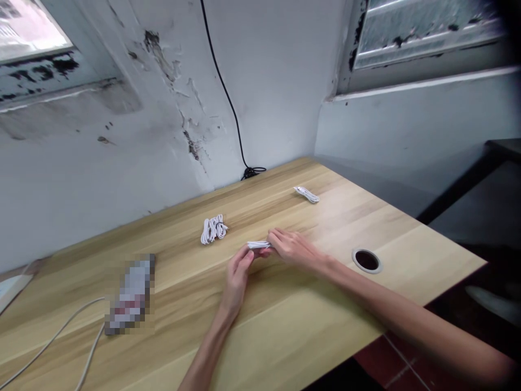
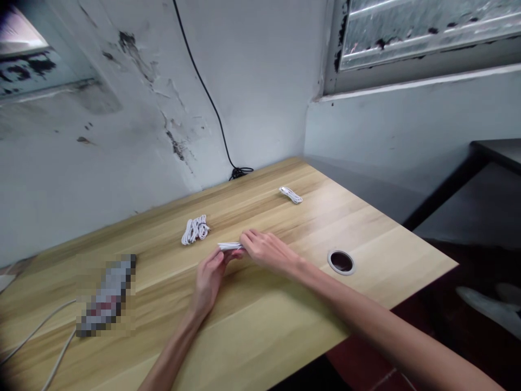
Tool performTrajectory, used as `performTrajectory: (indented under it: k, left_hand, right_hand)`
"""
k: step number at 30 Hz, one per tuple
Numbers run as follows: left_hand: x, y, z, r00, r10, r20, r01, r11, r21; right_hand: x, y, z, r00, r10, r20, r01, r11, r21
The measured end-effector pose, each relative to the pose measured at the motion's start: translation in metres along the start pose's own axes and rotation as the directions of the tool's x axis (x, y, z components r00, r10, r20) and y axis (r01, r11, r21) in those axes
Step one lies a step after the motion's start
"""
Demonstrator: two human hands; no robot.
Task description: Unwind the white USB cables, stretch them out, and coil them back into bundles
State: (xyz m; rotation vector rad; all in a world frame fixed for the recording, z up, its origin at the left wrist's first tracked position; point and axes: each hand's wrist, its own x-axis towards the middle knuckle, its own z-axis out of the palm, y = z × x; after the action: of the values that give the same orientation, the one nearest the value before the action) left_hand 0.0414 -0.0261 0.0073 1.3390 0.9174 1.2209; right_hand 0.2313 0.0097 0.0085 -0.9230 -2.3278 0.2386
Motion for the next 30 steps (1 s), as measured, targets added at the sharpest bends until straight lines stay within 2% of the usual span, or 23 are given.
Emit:
performTrajectory:
  k: [4,7,10,14,17,20,23,27,30]
  left_hand:
    - [0.001,-0.003,0.003,0.996,-0.035,-0.086,0.041,0.996,0.074]
    - [0.002,-0.001,0.006,0.988,-0.048,-0.148,0.064,0.992,0.108]
    - [0.002,0.003,0.009,0.980,-0.052,-0.194,0.076,0.990,0.118]
    - [0.003,0.002,0.008,0.966,-0.050,-0.254,0.089,0.986,0.144]
    - [0.003,-0.001,0.005,0.956,-0.025,-0.291,0.067,0.988,0.136]
    - [0.004,-0.003,0.003,0.957,-0.011,-0.290,0.048,0.992,0.120]
    - [0.005,-0.002,0.002,0.962,-0.011,-0.272,0.045,0.992,0.116]
    - [0.004,0.001,0.003,0.974,-0.011,-0.227,0.034,0.994,0.100]
    - [0.003,0.002,0.005,0.977,-0.024,-0.214,0.043,0.995,0.087]
  right_hand:
    - [0.000,-0.001,0.001,0.998,-0.053,0.031,0.055,0.995,-0.079]
    - [0.000,-0.002,0.003,0.997,-0.067,0.035,0.069,0.995,-0.065]
    - [0.000,-0.005,0.005,0.998,-0.051,0.024,0.053,0.997,-0.056]
    - [-0.001,-0.010,0.007,0.999,-0.018,0.035,0.023,0.990,-0.141]
    - [-0.002,-0.013,0.009,0.999,0.045,0.008,-0.044,0.995,-0.089]
    - [-0.003,-0.013,0.011,0.994,0.104,-0.027,-0.102,0.993,0.054]
    - [-0.004,-0.012,0.014,0.994,0.102,-0.045,-0.094,0.984,0.150]
    - [-0.005,-0.010,0.015,0.996,0.066,-0.053,-0.056,0.983,0.175]
    - [-0.005,-0.009,0.015,0.999,0.014,-0.036,-0.010,0.995,0.102]
